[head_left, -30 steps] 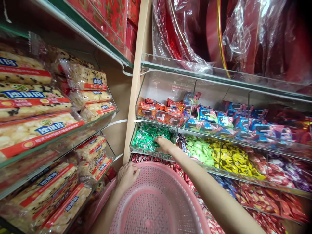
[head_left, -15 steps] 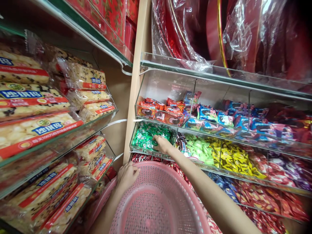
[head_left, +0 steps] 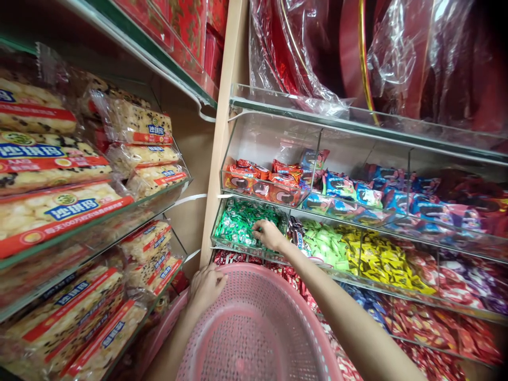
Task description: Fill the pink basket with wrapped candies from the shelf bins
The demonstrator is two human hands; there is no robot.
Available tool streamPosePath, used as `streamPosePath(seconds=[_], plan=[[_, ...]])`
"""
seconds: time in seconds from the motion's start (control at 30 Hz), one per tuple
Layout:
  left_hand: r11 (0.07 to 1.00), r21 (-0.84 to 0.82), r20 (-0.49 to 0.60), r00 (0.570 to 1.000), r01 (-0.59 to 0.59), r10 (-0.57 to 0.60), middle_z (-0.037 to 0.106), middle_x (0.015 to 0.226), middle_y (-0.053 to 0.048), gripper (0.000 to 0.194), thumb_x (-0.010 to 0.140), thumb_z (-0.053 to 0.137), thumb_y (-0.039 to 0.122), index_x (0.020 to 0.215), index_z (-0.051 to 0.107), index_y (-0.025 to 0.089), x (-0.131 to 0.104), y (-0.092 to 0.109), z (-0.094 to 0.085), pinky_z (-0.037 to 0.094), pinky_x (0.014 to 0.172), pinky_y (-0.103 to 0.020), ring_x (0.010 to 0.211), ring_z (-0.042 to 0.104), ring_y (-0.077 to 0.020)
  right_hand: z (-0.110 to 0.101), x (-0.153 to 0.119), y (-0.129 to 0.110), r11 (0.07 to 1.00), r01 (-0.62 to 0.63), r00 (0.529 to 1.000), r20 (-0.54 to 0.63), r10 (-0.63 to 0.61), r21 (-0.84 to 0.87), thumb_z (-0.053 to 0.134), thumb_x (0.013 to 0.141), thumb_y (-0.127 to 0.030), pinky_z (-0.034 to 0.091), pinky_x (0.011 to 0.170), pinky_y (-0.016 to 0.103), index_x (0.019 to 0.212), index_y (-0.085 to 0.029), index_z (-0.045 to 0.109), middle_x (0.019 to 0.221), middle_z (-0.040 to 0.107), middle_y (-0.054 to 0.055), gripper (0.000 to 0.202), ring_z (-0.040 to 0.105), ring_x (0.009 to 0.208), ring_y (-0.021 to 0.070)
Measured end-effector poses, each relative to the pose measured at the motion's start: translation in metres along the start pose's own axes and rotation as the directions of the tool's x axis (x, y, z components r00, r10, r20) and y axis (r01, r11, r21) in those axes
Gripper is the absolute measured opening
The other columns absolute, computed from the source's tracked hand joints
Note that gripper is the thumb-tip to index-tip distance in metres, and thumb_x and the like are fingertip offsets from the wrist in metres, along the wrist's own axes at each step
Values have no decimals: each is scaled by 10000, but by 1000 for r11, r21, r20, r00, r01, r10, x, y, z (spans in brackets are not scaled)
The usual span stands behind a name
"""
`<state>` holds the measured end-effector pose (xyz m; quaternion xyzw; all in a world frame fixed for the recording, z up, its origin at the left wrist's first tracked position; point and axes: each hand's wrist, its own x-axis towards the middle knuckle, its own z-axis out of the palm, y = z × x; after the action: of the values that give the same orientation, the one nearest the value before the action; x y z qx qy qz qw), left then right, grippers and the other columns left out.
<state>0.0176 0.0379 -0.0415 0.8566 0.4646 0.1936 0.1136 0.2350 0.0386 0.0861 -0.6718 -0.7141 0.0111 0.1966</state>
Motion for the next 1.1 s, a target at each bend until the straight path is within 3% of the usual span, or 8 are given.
streamPosePath(seconds=[0.13, 0.27, 0.43, 0.67, 0.93, 1.1], plan=[[1000, -2, 4, 1000, -6, 6, 607, 919, -55, 367, 882, 405, 396, 750, 690, 205, 0, -1, 1, 369, 743, -239, 903, 565, -162, -4, -1, 1, 986, -19, 997, -72, 32, 168, 535, 792, -229, 402, 688, 232, 828, -148, 641, 821, 647, 31, 138, 545, 721, 132], [1000, 15, -8, 1000, -9, 9, 602, 890, -46, 375, 883, 396, 403, 734, 684, 215, 0, 0, 0, 365, 726, -237, 869, 564, -155, 1, -4, 2, 950, -24, 999, 40, 12, 312, 557, 773, -241, 398, 633, 218, 748, -135, 626, 710, 605, 6, 129, 513, 649, 113], [1000, 3, 5, 1000, 6, -6, 598, 890, -50, 383, 883, 393, 406, 734, 685, 207, -2, 3, -3, 370, 742, -242, 889, 561, -160, 17, -6, 2, 982, -30, 998, 61, 18, 189, 637, 705, -201, 402, 699, 236, 745, -143, 623, 806, 587, 20, 72, 516, 760, 133], [1000, 10, -19, 1000, -3, 3, 596, 876, -43, 384, 884, 390, 399, 719, 682, 210, -2, 2, -2, 362, 715, -242, 859, 561, -154, 23, 0, -1, 981, -137, 989, 70, 128, 137, 701, 650, -241, 415, 711, 246, 1045, -151, 575, 907, 582, 36, 424, 517, 785, 140], [999, 22, -48, 998, -29, 30, 595, 859, -40, 394, 885, 388, 409, 698, 674, 212, -1, -3, 4, 348, 701, -241, 835, 560, -146, 22, -3, -6, 995, -71, 996, 61, 67, 68, 671, 704, -234, 403, 787, 261, 928, -172, 641, 932, 553, 51, 234, 508, 889, 167], [999, 22, -46, 999, -28, 29, 600, 869, -38, 386, 886, 390, 412, 716, 679, 219, -1, -2, 3, 347, 696, -244, 823, 561, -148, 20, -4, -8, 998, 44, 998, 35, -45, 42, 663, 694, -187, 374, 791, 265, 883, -174, 636, 945, 562, 41, 191, 484, 900, 170]])
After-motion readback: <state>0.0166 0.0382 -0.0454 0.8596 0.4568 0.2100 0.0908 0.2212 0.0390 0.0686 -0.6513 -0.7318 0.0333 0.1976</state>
